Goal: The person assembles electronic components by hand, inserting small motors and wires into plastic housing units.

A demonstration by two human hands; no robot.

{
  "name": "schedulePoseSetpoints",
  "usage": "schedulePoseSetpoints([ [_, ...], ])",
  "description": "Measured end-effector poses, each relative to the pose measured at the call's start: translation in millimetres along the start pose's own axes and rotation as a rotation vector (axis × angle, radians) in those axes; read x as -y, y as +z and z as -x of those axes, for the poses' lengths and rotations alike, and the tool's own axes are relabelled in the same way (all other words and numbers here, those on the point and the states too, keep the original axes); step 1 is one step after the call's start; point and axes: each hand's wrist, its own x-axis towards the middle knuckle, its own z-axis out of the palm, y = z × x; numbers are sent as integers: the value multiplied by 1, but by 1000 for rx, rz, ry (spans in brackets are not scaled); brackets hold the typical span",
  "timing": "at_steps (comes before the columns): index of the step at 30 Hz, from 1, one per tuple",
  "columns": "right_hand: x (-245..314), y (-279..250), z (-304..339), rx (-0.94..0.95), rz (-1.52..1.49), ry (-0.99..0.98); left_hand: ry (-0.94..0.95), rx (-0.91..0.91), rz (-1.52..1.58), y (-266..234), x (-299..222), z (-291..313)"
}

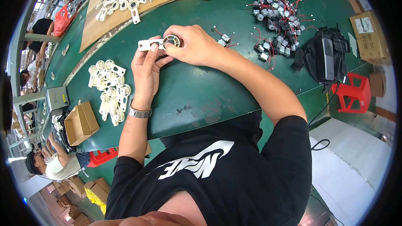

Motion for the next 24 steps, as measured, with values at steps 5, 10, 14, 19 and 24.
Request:
schedulePoseSetpoints([
  [5,-11,5,-6,5,-217,-49,70,20,-73,5,1,2],
  [10,2,-4,-4,124,-454,161,95,-4,32,1,-3,-2],
  [14,-1,-3,-4,74,-384,152,77,32,-46,2,-1,-2],
  [19,-13,9,-8,-17,-429,37,69,28,-47,3,-5,0],
  [24,1,-18,-4,-106,-401,188,-84,-262,-728,7,-45,5],
])
